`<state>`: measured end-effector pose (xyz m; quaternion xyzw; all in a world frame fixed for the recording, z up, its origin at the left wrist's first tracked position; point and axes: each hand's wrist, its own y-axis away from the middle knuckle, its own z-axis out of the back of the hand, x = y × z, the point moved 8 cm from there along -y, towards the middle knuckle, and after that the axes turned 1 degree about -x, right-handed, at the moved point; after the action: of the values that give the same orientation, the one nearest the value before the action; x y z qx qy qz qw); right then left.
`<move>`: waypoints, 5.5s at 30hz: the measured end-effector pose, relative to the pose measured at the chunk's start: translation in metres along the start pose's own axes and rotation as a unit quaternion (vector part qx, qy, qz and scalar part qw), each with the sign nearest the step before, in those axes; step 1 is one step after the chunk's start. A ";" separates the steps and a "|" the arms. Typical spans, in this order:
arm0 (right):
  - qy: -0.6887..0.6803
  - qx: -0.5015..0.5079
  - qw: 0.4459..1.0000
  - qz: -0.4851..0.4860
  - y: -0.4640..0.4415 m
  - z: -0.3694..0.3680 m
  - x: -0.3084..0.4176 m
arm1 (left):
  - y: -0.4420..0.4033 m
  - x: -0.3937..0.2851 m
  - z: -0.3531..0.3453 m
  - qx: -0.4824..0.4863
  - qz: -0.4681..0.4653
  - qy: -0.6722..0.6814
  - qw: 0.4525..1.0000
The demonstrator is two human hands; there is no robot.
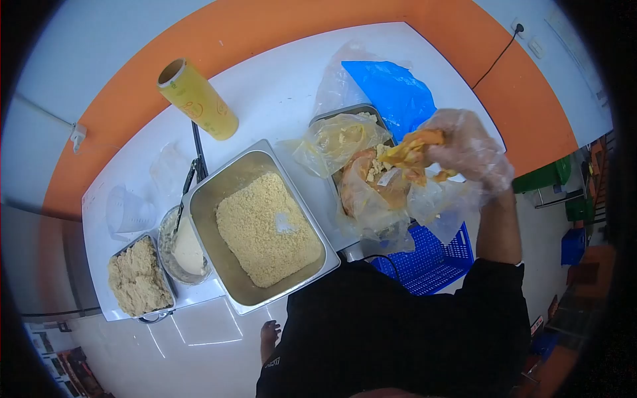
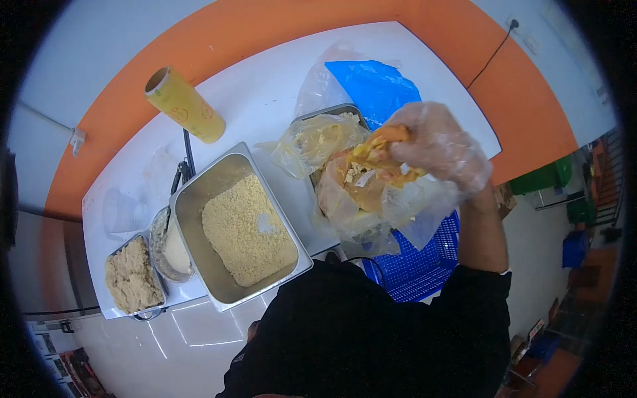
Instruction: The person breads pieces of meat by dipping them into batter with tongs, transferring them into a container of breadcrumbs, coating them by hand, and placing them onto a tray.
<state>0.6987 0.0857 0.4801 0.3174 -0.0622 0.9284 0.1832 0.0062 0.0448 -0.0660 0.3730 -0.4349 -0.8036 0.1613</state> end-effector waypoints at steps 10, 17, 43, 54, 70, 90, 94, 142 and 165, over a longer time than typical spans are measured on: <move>-0.015 0.070 0.995 -0.065 -0.029 -0.094 -0.064 | 0.012 -0.022 0.018 -0.011 0.028 -0.012 0.999; -0.168 -0.015 0.984 -0.064 -0.030 -0.018 -0.026 | 0.026 -0.033 0.020 -0.015 0.025 -0.041 0.999; 0.021 -0.052 0.998 0.026 0.023 -0.104 -0.060 | 0.013 -0.024 0.011 0.022 -0.120 -0.127 0.984; -0.724 -0.053 0.676 -0.129 0.020 -0.103 -0.079 | 0.023 -0.028 0.010 0.006 -0.091 -0.064 0.994; -0.671 0.325 0.664 -0.057 0.023 -0.195 0.265 | 0.000 0.058 0.030 -0.006 0.054 0.006 0.999; -0.165 0.181 0.943 0.224 -0.023 -0.333 0.431 | 0.040 -0.115 0.406 -0.554 -0.172 0.475 0.661; -0.230 0.199 0.952 0.026 -0.058 -0.377 0.393 | 0.032 -0.152 0.436 -0.539 -0.231 0.507 0.631; 0.524 0.158 0.776 0.314 -0.186 -0.482 0.346 | 0.020 -0.139 0.454 -0.613 -0.368 0.532 0.454; 0.501 0.120 0.732 0.447 -0.133 -0.423 0.411 | 0.007 -0.128 0.459 -0.634 -0.380 0.430 0.519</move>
<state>0.2091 0.4300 0.3972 -0.2386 0.0159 0.9275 -0.2874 -0.2477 0.3813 0.1558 0.6021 0.4948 -0.5932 0.2017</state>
